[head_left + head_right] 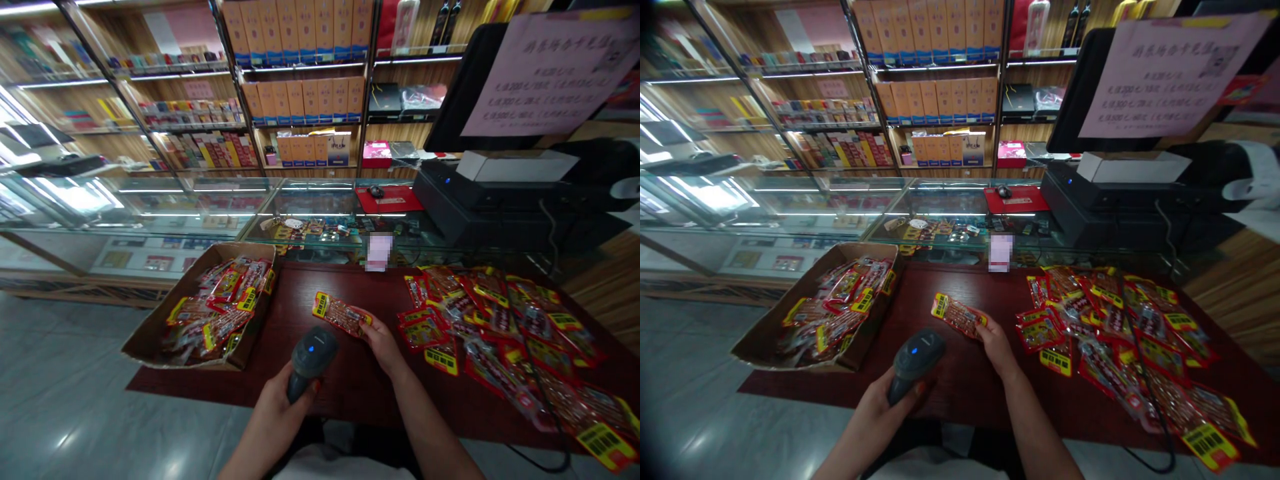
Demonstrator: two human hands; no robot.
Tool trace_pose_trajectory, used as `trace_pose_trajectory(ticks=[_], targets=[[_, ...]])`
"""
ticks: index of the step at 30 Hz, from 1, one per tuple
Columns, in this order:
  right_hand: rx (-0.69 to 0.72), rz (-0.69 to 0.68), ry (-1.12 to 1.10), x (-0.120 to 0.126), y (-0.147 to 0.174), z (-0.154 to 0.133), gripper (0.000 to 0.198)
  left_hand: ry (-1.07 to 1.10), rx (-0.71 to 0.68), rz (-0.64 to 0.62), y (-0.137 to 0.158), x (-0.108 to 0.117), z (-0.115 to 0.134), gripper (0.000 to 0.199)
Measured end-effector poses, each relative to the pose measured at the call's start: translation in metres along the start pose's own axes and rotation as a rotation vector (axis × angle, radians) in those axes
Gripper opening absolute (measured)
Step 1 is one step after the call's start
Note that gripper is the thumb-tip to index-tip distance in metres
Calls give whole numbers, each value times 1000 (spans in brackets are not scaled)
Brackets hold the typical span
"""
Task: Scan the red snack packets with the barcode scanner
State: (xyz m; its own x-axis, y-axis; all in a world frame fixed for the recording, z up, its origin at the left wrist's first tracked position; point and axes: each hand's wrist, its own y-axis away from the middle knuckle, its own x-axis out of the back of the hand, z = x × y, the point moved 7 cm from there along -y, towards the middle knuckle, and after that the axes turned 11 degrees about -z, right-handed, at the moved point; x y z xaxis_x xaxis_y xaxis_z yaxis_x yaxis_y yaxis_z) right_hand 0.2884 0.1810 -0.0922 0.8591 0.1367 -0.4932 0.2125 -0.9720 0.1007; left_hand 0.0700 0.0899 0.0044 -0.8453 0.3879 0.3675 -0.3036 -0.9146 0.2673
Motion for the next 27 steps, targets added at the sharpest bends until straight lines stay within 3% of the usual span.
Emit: trace_pose_trajectory(ticks=[5,10,13,17,19,22,25,27], targets=[[-31,33,-6,-2,2,-2,44,21,-19,-12,0,-1,3,26],[6,48,15,0,1,-3,52,76,-55,63,-8,2,-2,26],[6,92,-18,7,3,-1,50,142,-96,67,-14,-1,-18,29],[58,226,-135,8,-9,-12,46,412,-66,-12,-24,-13,-53,48],[117,196,-161,-13,-29,-28,42,494,-57,-28,-28,-14,-66,60],[160,64,-164,-74,-70,-53,41,522,-80,-21,-31,-10,-72,66],[113,-199,-106,-147,-110,-61,48,541,-94,-27,-32,-6,-73,65],[61,-256,70,-169,-123,-55,51,542,-84,-10,-31,-4,-73,64]])
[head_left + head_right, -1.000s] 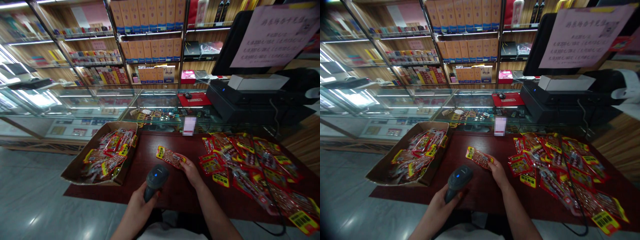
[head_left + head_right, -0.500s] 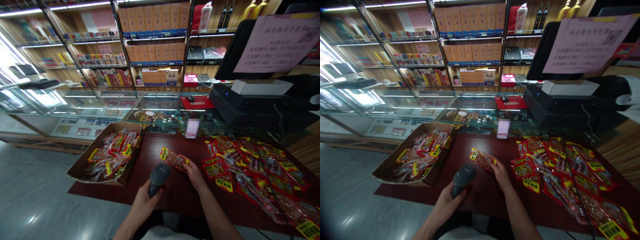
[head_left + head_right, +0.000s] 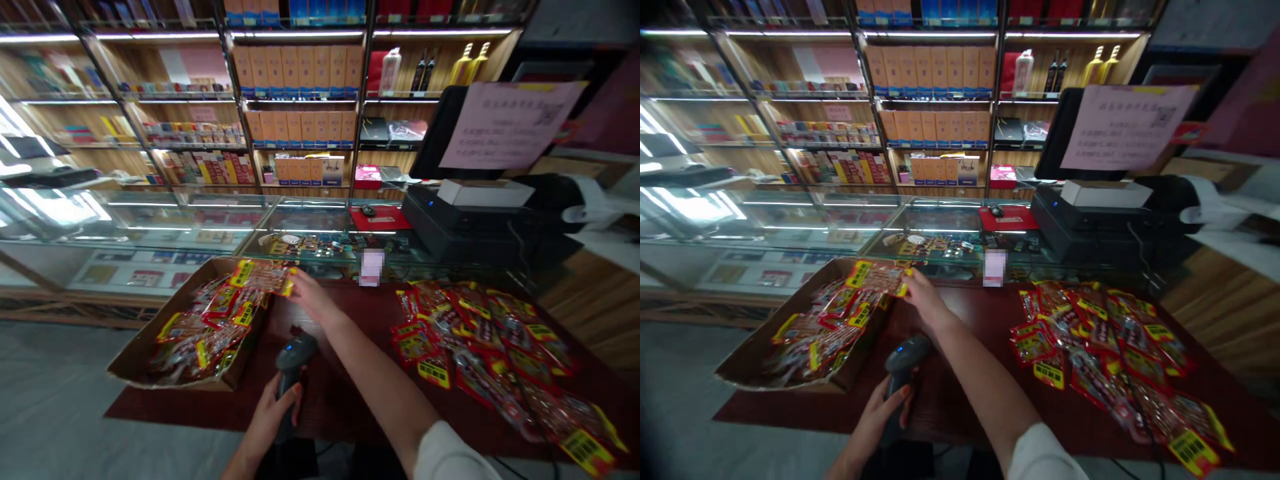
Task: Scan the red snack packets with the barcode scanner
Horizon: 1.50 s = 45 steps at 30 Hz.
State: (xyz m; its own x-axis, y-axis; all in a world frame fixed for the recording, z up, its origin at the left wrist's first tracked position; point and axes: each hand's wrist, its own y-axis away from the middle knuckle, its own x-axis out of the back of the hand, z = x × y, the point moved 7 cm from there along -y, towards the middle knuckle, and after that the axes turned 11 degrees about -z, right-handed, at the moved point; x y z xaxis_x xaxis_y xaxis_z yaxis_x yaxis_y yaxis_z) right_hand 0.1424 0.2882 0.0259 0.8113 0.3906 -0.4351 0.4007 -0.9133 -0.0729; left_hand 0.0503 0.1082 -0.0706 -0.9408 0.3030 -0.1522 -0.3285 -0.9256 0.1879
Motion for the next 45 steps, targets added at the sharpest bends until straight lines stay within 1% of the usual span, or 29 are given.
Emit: trace_pose_trajectory(ticks=[2,3,5,6,8,10,11,13,15,17,19,20,21,23,25,26,27,29,31,32,33,35,38,41,45], targets=[[47,37,256,5,6,1,52,-6,9,42,2,3,1,62],[100,60,392,13,19,0,49,-11,12,56,3,4,1,61],[202,100,627,39,60,-7,39,-18,6,51,3,3,3,58],[208,151,715,59,85,-10,35,-18,1,39,3,2,4,57],[148,285,862,109,139,-17,32,-12,-7,26,1,0,3,57],[49,465,1047,161,190,-28,31,-7,-12,28,-1,1,2,60],[-19,529,1162,183,211,-32,34,-10,-14,29,-2,1,1,62],[-165,596,1375,214,241,-36,46,-25,-13,26,-4,1,-1,63],[-312,635,1534,230,258,-36,61,-37,-11,20,-5,1,-1,62],[-421,661,1638,232,265,-34,72,-42,-18,25,-4,1,1,61],[-471,683,1687,229,264,-34,78,-46,-24,34,-3,1,5,60],[-471,702,1679,227,264,-35,80,-46,-23,40,-3,0,7,60],[-445,727,1646,224,263,-37,82,-43,-18,42,-2,-1,8,60],[-318,788,1503,220,263,-42,79,-32,-8,50,-2,-2,11,60],[-155,850,1274,214,263,-44,62,-28,-3,57,-2,-2,11,61],[-90,877,1124,211,262,-39,52,-30,-3,58,-3,-3,11,61],[-37,895,945,208,259,-31,44,-33,-5,60,-4,-3,10,61],[38,875,512,197,246,-2,36,-47,-3,65,-6,-3,8,66],[88,779,103,179,224,33,34,-93,11,69,-6,-5,7,68],[100,718,-44,169,212,46,33,-126,24,65,-5,-7,7,67],[99,668,-146,160,202,56,32,-159,38,58,-3,-9,8,64],[83,591,-246,148,190,66,32,-203,57,37,3,-16,15,57],[61,520,-316,143,188,64,36,-243,67,16,9,-27,31,51],[65,505,-385,145,191,59,35,-280,60,-14,9,-37,42,43],[69,485,-431,147,188,61,29,-348,15,-56,1,-47,43,31]])
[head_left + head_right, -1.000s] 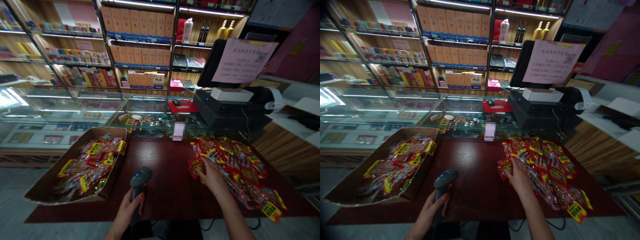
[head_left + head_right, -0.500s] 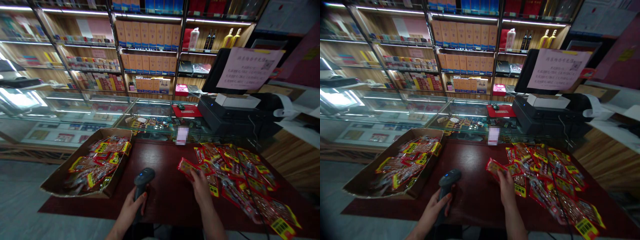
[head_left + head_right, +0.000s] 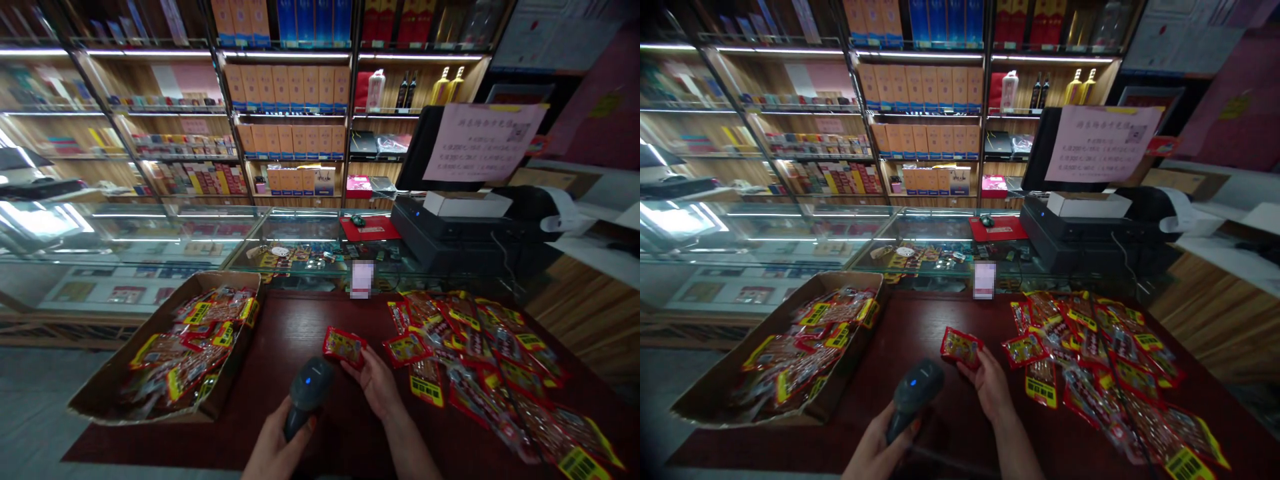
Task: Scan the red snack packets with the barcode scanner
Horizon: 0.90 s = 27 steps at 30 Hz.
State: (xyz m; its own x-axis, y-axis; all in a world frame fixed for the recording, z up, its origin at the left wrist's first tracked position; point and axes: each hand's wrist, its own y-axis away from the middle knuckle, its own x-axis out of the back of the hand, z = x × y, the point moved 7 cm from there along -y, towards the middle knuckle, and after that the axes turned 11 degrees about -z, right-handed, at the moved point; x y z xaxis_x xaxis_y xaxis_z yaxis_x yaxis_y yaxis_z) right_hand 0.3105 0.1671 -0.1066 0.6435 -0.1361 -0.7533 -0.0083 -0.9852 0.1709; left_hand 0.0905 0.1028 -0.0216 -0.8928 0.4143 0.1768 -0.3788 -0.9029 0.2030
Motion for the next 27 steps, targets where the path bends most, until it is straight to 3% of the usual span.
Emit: trace_pose_trajectory(ticks=[10,20,23,27], targets=[[-39,-99,-40,-2,-8,3,29,-165,-81,-64,-7,-14,23,39],[-87,-111,-41,-3,-8,2,25,-271,-82,-84,0,-12,30,23],[-53,-93,-57,-2,-8,1,17,-230,-78,-97,2,-11,31,21],[-5,-31,-187,3,-10,1,14,-100,-9,-24,5,-8,25,18]])
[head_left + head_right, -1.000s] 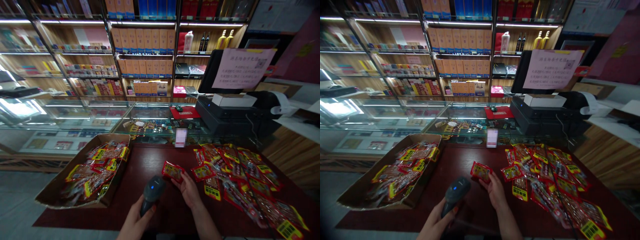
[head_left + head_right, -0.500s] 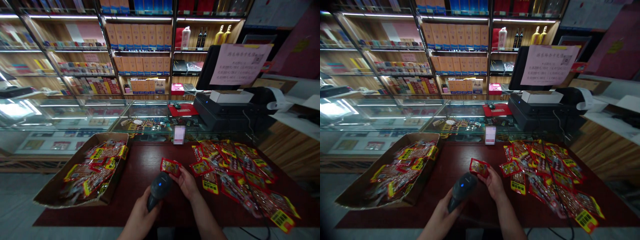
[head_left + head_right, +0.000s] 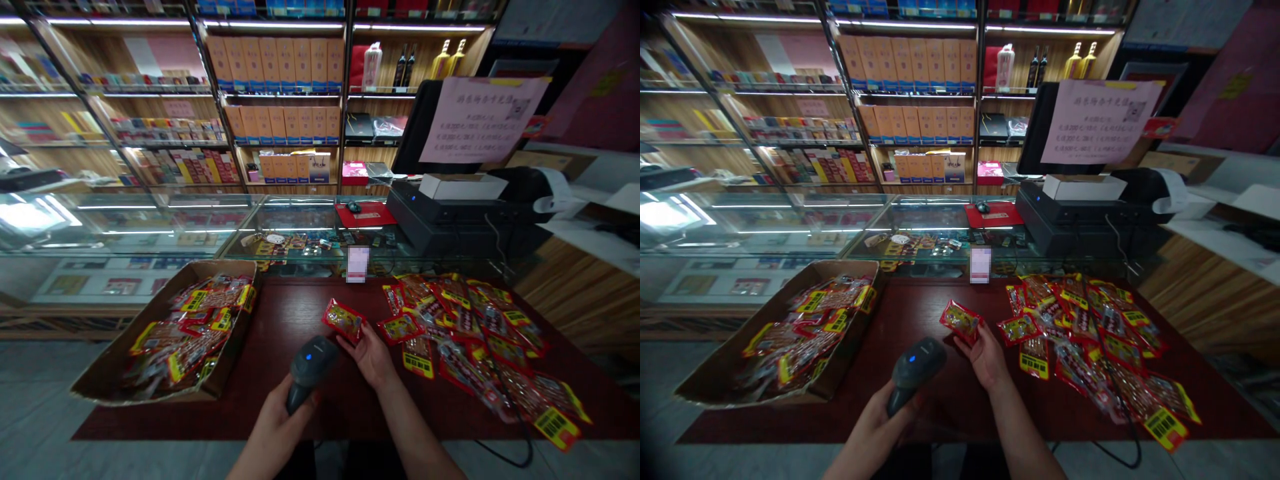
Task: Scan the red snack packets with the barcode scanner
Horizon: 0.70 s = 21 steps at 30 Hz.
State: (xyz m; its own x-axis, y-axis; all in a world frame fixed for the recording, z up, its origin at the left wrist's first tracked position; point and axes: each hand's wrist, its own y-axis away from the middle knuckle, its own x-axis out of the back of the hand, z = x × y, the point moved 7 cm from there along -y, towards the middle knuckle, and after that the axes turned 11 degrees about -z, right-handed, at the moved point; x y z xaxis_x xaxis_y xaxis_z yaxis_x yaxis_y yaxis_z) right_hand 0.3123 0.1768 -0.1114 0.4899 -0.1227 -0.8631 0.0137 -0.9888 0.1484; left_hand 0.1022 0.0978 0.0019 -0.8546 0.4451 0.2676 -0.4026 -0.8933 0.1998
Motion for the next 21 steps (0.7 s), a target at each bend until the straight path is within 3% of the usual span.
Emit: trace_pose_trajectory(ticks=[5,10,15,21], targets=[[105,114,58,9,2,-6,27,42,18,17,5,-5,-2,23],[96,5,160,-2,7,-5,50,23,19,44,8,-3,-4,25],[108,33,188,-3,5,-2,28,-18,-20,54,8,3,4,28],[120,27,180,-3,1,3,23,-65,-16,18,10,-3,5,29]])
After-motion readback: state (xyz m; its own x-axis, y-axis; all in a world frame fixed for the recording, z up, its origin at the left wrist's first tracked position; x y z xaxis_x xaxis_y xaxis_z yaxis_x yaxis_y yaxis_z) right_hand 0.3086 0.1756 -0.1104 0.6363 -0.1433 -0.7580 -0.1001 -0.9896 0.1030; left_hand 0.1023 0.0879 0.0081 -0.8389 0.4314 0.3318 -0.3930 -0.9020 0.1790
